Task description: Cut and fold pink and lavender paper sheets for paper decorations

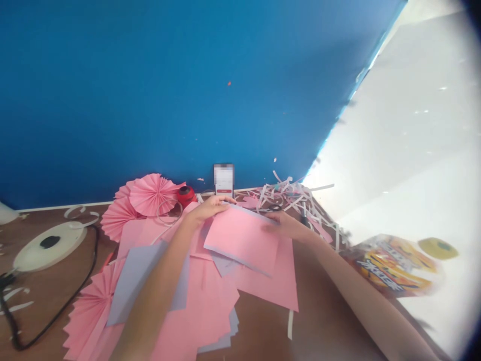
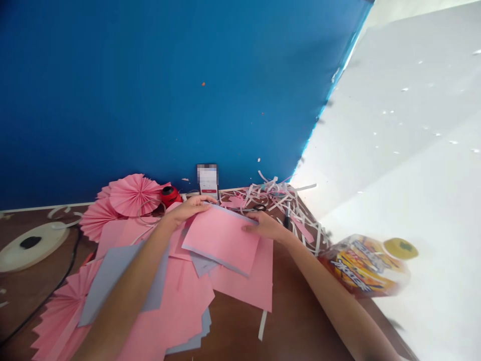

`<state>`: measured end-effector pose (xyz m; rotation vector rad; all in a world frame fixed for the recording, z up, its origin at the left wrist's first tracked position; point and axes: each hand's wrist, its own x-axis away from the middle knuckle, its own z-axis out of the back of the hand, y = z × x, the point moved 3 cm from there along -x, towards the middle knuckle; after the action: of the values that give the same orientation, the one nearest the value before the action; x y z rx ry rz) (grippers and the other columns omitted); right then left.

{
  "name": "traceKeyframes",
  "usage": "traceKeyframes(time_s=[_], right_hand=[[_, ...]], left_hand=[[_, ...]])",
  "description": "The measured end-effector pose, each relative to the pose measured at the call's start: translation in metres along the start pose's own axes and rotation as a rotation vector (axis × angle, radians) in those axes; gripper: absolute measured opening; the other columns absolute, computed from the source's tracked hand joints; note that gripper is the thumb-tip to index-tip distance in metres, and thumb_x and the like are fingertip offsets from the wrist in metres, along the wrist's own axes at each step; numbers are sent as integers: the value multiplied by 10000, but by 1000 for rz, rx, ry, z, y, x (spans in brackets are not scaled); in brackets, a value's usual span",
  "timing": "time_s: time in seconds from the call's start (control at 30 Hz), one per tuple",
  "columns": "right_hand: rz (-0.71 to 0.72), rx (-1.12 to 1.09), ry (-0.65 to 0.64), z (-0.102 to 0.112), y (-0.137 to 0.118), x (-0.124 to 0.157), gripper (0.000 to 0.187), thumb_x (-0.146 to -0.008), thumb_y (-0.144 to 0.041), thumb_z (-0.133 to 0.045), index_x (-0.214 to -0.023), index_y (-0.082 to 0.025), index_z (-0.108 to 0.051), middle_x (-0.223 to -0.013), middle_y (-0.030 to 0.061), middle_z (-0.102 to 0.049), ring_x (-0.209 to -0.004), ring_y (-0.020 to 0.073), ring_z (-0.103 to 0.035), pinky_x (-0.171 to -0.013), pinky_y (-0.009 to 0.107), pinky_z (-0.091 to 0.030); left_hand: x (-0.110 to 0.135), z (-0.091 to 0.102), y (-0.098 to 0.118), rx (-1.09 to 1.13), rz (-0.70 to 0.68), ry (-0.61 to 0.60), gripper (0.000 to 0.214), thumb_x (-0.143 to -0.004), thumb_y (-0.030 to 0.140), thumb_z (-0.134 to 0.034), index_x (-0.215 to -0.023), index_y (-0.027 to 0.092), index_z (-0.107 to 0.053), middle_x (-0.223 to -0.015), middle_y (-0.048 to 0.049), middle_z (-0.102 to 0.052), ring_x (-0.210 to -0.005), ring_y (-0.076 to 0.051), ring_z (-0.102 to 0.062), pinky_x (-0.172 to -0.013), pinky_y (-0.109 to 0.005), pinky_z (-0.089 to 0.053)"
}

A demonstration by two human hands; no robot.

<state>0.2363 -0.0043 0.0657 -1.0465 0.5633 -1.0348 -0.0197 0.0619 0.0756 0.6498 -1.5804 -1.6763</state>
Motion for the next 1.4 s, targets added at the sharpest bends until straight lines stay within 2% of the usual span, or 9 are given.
traceKeyframes(time_s=[0.17, 0.3, 0.4, 0.47, 0.63, 0.87, 0.97, 1.1, 1.4], right_hand=[[-42, -100, -15, -7, -3, 2, 307, -700, -396, -709, -911, -173, -721, -882, 35, -695, -814, 233, -636, -667, 299, -504], [-84, -320, 139, 1, 2, 4, 364, -689, -400, -739, -975, -176, -712, -860, 40, -706, -732, 216, -650, -627, 308, -516], [-76, -502, 309, 11, 5, 3, 420, -688, -389, -755, -1053, -192, -687, -910, 49, -716, -766, 215, -664, -693, 333, -536], [-57, -549, 391, 14, 6, 3, 428, -683, -385, -764, -1053, -184, -687, -923, 61, -719, -776, 218, -667, -710, 340, -540], [-30, -565, 465, 9, 11, -1, 431, -697, -391, -755, -1067, -181, -685, -919, 72, -721, -758, 218, -666, -680, 336, -545], [-1, -572, 529, 5, 16, -3, 424, -698, -409, -751, -1051, -183, -688, -930, 71, -720, -766, 214, -665, -700, 345, -547], [6, -575, 579, 9, 14, -1, 398, -702, -405, -752, -1035, -196, -689, -968, 63, -717, -786, 204, -664, -718, 332, -546], [-1, -570, 618, 12, 12, 1, 389, -700, -422, -752, -1020, -210, -693, -1000, 56, -715, -812, 207, -669, -736, 331, -550], [83, -600, 729, 15, 17, -2, 401, -704, -444, -741, -1020, -203, -687, -989, 54, -721, -847, 228, -675, -787, 367, -547]], left_hand=[[-6, -10, -8, 104, 4, -29, 516, -780, 463, -660, -1213, 193, -584, -908, -69, -664, -769, -172, -619, -684, -265, -448], [0, -7, -12, 282, 28, -34, 607, -823, 654, -478, -1181, 178, -599, -1030, -123, -674, -942, -242, -623, -784, -330, -464], [4, -9, -12, 350, 31, -251, 756, -785, 768, -366, -1142, 150, -614, -1073, -170, -664, -1019, -292, -606, -834, -396, -465], [4, -14, -9, 324, 7, -407, 770, -729, 770, -471, -1144, 137, -609, -1112, -190, -646, -1029, -305, -603, -848, -417, -468], [-2, -26, -8, 81, 44, -459, 552, -730, 491, -710, -1171, 177, -598, -1127, -148, -651, -958, -217, -629, -783, -320, -480], [-7, -32, -13, -147, 50, -468, 398, -852, 503, -556, -790, 124, -665, -786, -108, -718, -645, -133, -641, -603, -240, -419], [-6, -28, -12, -151, 58, -477, 376, -859, 493, -550, -811, 136, -661, -743, -94, -719, -621, -129, -642, -577, -232, -404], [-6, -21, -10, -185, 33, -400, 275, -819, 402, -629, -891, 142, -683, -811, -90, -730, -678, -132, -658, -603, -225, -421], [-19, 3, -24, -137, 67, 42, 225, -774, 262, -641, -909, 93, -701, -839, -131, -730, -732, -179, -692, -661, -271, -513]])
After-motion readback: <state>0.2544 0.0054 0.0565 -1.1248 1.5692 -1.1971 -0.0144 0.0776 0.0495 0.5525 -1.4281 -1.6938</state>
